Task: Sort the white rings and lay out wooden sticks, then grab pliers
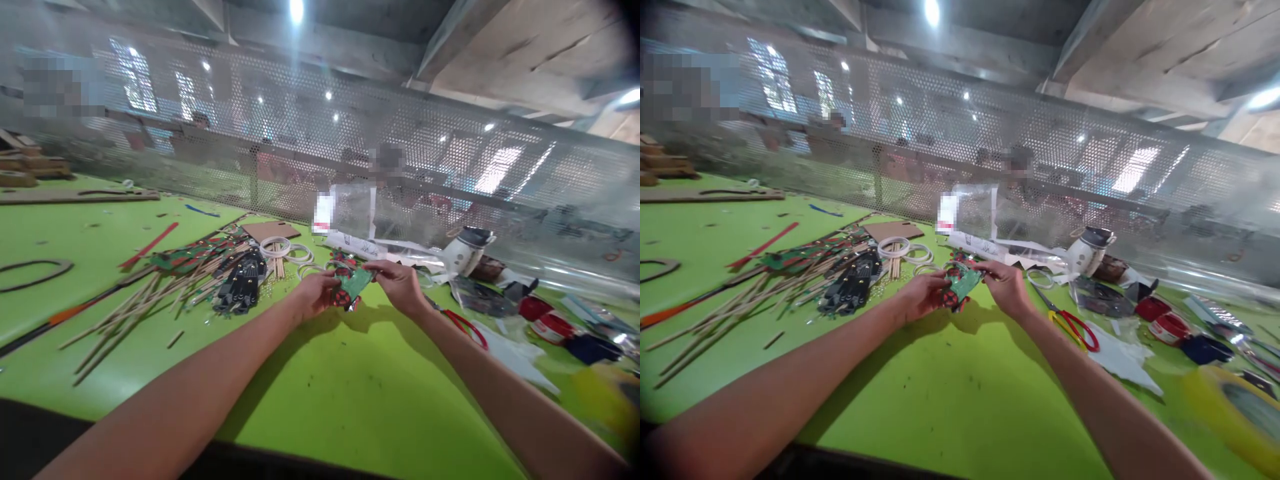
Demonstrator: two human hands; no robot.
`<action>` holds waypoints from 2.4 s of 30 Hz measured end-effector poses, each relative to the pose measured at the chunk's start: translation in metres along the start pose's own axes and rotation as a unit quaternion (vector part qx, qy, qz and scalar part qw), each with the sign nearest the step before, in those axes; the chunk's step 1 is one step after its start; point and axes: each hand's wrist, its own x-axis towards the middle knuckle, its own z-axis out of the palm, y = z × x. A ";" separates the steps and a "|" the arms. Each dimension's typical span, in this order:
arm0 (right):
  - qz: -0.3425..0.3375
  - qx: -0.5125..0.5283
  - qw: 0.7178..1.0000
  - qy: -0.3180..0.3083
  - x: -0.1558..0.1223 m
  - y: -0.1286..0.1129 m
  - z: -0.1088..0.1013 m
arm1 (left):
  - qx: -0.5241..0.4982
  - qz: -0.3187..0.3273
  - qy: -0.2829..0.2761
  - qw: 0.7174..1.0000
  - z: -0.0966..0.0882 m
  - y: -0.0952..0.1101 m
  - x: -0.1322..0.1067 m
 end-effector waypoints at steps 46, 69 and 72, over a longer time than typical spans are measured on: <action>0.381 0.052 0.920 -0.077 0.049 0.062 0.045 | 0.063 0.177 0.313 0.931 -0.018 0.009 0.012; 0.315 0.077 0.943 -0.080 0.008 -0.015 0.068 | -0.007 0.126 0.141 0.982 0.007 0.005 -0.002; 0.333 0.089 0.937 -0.062 0.009 -0.010 0.066 | -0.005 0.114 0.144 0.983 0.005 0.006 -0.001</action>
